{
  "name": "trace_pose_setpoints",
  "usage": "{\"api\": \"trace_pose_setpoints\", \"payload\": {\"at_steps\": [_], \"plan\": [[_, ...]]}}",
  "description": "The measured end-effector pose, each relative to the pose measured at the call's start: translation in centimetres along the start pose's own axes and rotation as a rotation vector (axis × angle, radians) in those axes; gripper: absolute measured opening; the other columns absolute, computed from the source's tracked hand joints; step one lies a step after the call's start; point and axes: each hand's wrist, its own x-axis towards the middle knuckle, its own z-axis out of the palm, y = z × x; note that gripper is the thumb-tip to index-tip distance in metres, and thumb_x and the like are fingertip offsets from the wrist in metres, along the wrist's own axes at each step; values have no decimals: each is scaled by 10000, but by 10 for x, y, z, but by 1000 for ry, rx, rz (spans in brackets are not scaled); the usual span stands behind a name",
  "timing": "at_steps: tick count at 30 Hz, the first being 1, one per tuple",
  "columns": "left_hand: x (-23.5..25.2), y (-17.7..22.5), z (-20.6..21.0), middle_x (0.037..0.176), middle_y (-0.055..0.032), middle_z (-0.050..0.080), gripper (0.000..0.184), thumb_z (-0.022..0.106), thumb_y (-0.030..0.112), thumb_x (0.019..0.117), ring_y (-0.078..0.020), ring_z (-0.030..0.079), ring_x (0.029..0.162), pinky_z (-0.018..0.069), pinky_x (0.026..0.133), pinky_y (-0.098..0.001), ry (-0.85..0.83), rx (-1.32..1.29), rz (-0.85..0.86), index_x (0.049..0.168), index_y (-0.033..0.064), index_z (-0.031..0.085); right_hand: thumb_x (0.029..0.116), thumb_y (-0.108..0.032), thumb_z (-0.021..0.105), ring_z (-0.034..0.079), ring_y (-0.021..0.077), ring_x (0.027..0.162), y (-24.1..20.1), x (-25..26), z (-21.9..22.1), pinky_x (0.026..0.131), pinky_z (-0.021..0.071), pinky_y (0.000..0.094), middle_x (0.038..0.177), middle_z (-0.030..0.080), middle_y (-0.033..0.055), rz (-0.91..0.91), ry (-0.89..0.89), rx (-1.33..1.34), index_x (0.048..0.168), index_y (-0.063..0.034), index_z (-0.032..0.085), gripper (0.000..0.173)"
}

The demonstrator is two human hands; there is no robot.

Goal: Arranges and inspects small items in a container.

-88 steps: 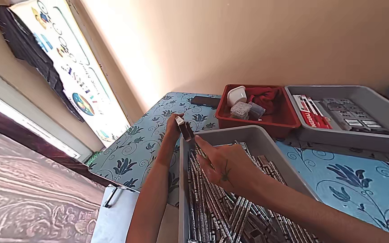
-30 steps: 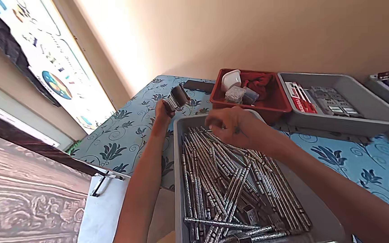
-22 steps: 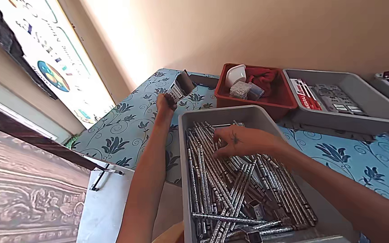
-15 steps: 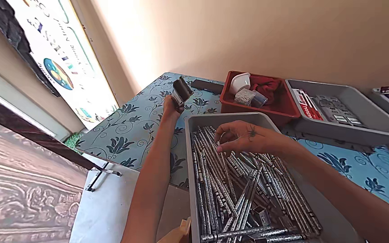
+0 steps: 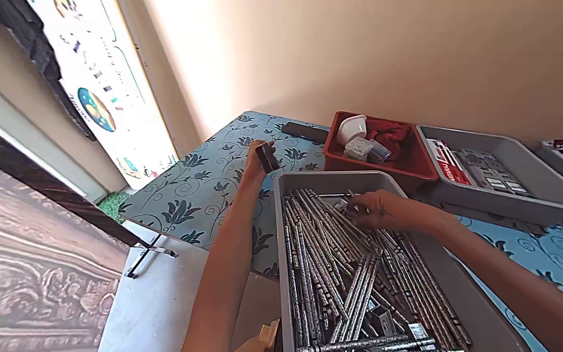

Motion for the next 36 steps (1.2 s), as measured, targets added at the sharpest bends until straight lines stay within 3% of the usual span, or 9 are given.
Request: {"api": "trace_pose_setpoints", "payload": {"at_steps": [5,9,15,17,21,25,27,30,36], "plan": [[6,-4,-6,791,-25,624,242,307,203,1072,-31,545,518,407,417,-155,23,106,14,1084,79,515,1004,-172,656,652,377,941,-10,1,5,885,491,576,984,673,223,89,-59,-78,1298,24,594,359],[2,4,4,699,2,583,247,354,224,1082,-46,525,499,416,427,-176,120,169,-56,986,103,547,970,-191,701,634,386,1016,-20,-4,3,910,475,579,1075,655,247,157,-19,-53,1224,69,603,377],[2,5,8,792,-13,582,300,350,248,1094,-75,523,583,422,500,-210,173,304,-52,1059,79,595,957,-175,725,643,379,1076,-20,-6,5,932,483,564,1160,659,243,154,61,18,1295,45,567,433],[3,5,6,769,-10,583,269,350,226,1091,-64,524,554,425,476,-197,140,311,-23,1047,79,571,975,-188,710,641,357,1030,-14,-4,6,920,483,541,1129,666,237,121,56,53,1290,35,606,400],[3,-1,-4,757,0,605,215,339,194,1081,-37,550,528,457,453,-173,50,271,25,1067,90,528,1020,-253,653,650,285,832,1,-3,16,783,511,496,908,686,185,51,216,141,1113,38,691,308],[4,-2,-5,768,7,627,212,309,187,1077,-20,562,514,436,417,-146,-21,237,39,1042,113,505,1046,-95,551,674,315,789,4,-1,17,718,538,517,895,680,175,15,317,72,1260,-8,598,236],[5,-2,-7,823,-3,655,213,312,201,1079,-26,585,539,453,434,-149,-7,246,29,1065,113,506,1001,-35,579,690,370,881,1,1,18,760,536,568,984,705,187,-43,275,-26,1375,-86,599,378],[6,-1,1,775,-6,632,166,344,190,1063,-38,553,501,432,409,-167,91,265,-7,1034,127,494,986,-30,604,671,392,1046,-6,4,17,876,520,580,1134,692,207,-63,174,-99,1376,-137,650,407],[1,-6,-2,809,-4,628,168,314,169,1070,-29,572,543,444,435,-158,43,241,41,1037,124,473,918,-32,732,673,395,961,-5,7,20,817,560,535,1158,602,239,-8,265,-154,1286,-38,628,383]]}}
